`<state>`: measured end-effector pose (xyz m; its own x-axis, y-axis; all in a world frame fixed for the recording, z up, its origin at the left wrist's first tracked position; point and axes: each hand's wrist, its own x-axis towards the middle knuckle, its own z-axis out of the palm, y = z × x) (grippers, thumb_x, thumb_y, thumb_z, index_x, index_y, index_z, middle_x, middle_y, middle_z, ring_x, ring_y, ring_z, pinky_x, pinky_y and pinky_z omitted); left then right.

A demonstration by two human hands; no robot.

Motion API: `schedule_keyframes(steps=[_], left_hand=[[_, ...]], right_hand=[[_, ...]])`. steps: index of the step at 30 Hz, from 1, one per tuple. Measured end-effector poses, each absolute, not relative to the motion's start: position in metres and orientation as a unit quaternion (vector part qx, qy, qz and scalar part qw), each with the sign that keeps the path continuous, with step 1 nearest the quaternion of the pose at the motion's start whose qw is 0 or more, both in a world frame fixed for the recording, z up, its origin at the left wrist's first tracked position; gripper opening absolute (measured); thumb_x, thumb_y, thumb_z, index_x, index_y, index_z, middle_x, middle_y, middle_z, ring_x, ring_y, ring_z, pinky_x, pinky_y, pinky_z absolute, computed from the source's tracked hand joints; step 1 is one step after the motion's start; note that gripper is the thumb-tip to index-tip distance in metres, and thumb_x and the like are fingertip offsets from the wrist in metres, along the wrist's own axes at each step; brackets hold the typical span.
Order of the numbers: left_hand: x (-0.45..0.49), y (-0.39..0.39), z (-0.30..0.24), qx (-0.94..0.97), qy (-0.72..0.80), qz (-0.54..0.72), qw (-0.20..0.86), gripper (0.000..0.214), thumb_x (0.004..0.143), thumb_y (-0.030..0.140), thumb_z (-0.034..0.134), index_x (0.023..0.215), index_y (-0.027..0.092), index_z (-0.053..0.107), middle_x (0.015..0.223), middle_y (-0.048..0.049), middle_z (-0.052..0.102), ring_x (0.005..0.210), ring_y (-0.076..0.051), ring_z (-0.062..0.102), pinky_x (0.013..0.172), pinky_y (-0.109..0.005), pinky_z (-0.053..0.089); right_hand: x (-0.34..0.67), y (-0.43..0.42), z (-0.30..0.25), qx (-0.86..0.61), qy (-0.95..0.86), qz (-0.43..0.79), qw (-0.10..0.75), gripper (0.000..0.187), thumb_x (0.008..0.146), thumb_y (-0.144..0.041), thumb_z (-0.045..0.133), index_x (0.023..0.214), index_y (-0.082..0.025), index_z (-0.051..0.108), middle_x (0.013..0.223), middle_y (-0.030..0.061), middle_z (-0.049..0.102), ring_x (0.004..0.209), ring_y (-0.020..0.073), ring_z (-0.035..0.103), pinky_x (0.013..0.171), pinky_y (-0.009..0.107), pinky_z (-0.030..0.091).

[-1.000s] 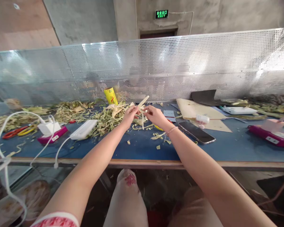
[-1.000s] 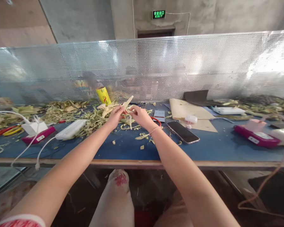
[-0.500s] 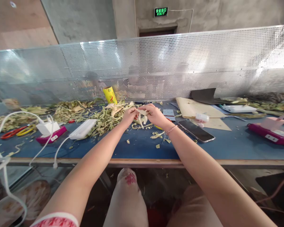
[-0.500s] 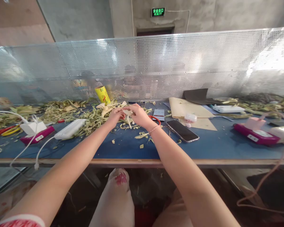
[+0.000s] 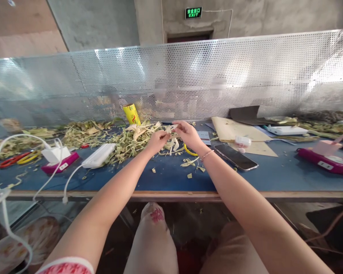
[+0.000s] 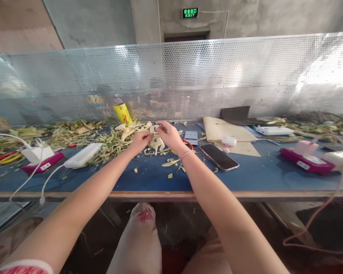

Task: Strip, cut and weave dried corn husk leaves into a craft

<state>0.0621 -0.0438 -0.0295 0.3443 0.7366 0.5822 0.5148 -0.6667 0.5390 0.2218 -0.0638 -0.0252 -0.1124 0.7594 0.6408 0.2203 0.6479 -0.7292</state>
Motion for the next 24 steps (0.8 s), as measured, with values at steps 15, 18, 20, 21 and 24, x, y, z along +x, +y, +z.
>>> schedule_keyframes(steps=[15,18,20,21,24], left_hand=[[0.054,-0.036,-0.031,0.728,0.368,0.534,0.221,0.027,0.075,0.034,0.048,0.054,0.017,0.046,0.054,0.0009,0.047,0.056,-0.012,0.046,0.059,-0.026,0.036],[0.052,-0.031,-0.035,0.705,0.334,0.565,0.267,0.028,0.075,0.037,0.049,0.055,0.018,0.047,0.057,0.0012,0.048,0.060,-0.012,0.047,0.063,-0.026,0.039],[0.052,-0.028,-0.037,0.693,0.320,0.574,0.297,0.028,0.074,0.039,0.050,0.056,0.018,0.047,0.057,0.0018,0.047,0.059,-0.011,0.047,0.063,-0.025,0.039],[0.052,-0.027,-0.038,0.688,0.317,0.575,0.310,0.028,0.073,0.040,0.051,0.056,0.017,0.046,0.056,0.0020,0.047,0.059,-0.011,0.047,0.063,-0.025,0.040],[0.053,-0.028,-0.038,0.679,0.314,0.567,0.343,0.028,0.072,0.041,0.052,0.058,0.017,0.047,0.055,0.0027,0.047,0.057,-0.010,0.047,0.061,-0.024,0.040]], right_hand=[[0.226,-0.071,-0.018,-0.443,-0.616,0.545,0.357,0.025,0.070,-0.008,0.043,0.083,-0.012,0.065,0.053,0.0026,0.060,0.041,0.0077,0.048,0.043,0.018,0.038],[0.225,-0.071,-0.022,-0.380,-0.640,0.578,0.334,0.039,0.072,-0.009,0.045,0.108,-0.017,0.058,0.062,0.0024,0.064,0.046,0.0096,0.051,0.044,0.020,0.041],[0.225,-0.071,-0.024,-0.351,-0.654,0.574,0.347,0.043,0.073,-0.011,0.045,0.115,-0.020,0.053,0.063,0.0010,0.064,0.045,0.0092,0.049,0.043,0.020,0.040],[0.224,-0.071,-0.024,-0.342,-0.659,0.564,0.362,0.042,0.074,-0.011,0.045,0.114,-0.021,0.052,0.062,0.0002,0.062,0.044,0.0085,0.047,0.043,0.020,0.039],[0.223,-0.069,-0.025,-0.331,-0.663,0.518,0.427,0.037,0.075,-0.013,0.043,0.111,-0.020,0.052,0.058,-0.0027,0.057,0.042,0.0069,0.043,0.042,0.019,0.036]])
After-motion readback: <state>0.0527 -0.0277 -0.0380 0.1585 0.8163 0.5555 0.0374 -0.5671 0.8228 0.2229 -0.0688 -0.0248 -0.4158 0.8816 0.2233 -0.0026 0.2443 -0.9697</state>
